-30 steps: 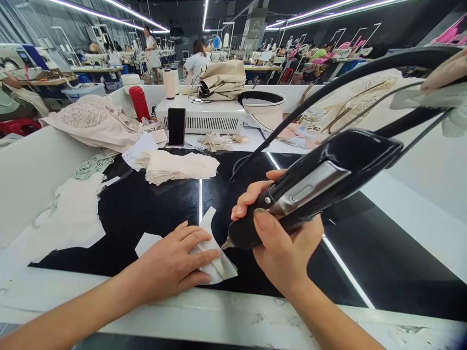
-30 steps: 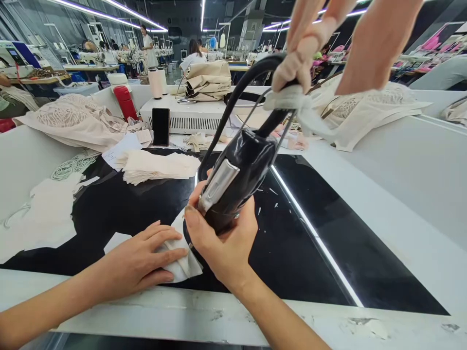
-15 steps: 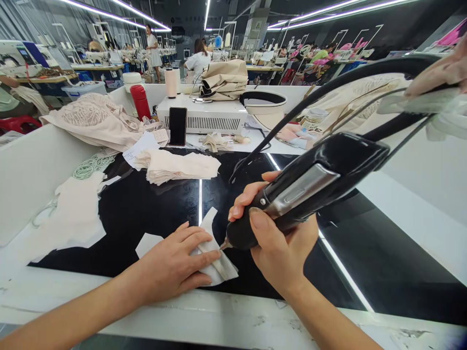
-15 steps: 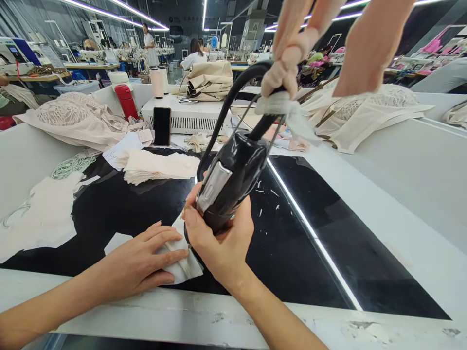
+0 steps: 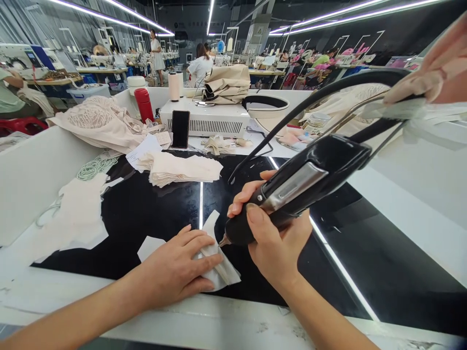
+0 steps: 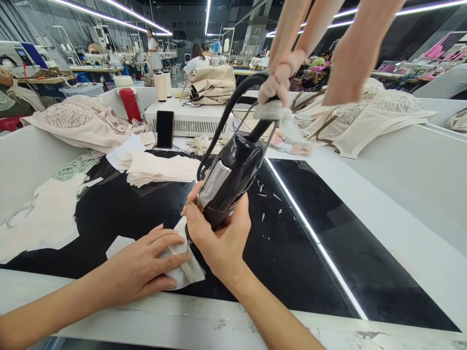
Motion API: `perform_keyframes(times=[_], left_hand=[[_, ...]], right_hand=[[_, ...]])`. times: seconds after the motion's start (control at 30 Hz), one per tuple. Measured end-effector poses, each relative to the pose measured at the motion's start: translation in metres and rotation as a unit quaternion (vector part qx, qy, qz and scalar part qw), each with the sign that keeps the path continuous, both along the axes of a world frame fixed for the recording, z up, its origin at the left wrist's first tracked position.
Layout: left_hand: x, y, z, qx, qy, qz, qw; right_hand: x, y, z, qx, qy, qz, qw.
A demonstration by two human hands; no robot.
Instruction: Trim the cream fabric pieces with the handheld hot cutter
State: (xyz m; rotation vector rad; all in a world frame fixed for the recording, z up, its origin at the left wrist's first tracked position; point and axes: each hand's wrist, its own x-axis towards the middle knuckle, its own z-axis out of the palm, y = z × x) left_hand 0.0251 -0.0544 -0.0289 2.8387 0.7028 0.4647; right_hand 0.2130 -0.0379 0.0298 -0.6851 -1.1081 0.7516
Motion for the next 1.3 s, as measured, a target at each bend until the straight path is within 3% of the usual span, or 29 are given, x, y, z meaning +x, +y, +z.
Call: perform_keyframes(times=[0.17,0.37,0.6,0.9,1.3], left_hand=[[-0.001,0.002,0.005,0.008,0.003,0.000,1.000],[-0.003,0.036,0.016,0.063,-0.006,-0.047,0.997],[0.002,0.066,0.017,-0.003,0.003,-0.148,0.989],[-0.012,0.070,0.015,-0.012,0.013,-0.141,0.990],[-0.013,0.063,0.016,0.006,0.036,-0.127,0.991]], right_hand=[[0.001,0.000,-0.001,0.008,0.001,0.011,1.000],[0.001,0.000,-0.002,0.017,0.015,0.019,1.000],[0.002,0.000,-0.002,0.013,0.003,0.009,1.000],[0.001,-0.002,0.002,0.006,0.025,0.026,0.999],[0.003,0.000,0.002,0.005,0.013,0.009,1.000]])
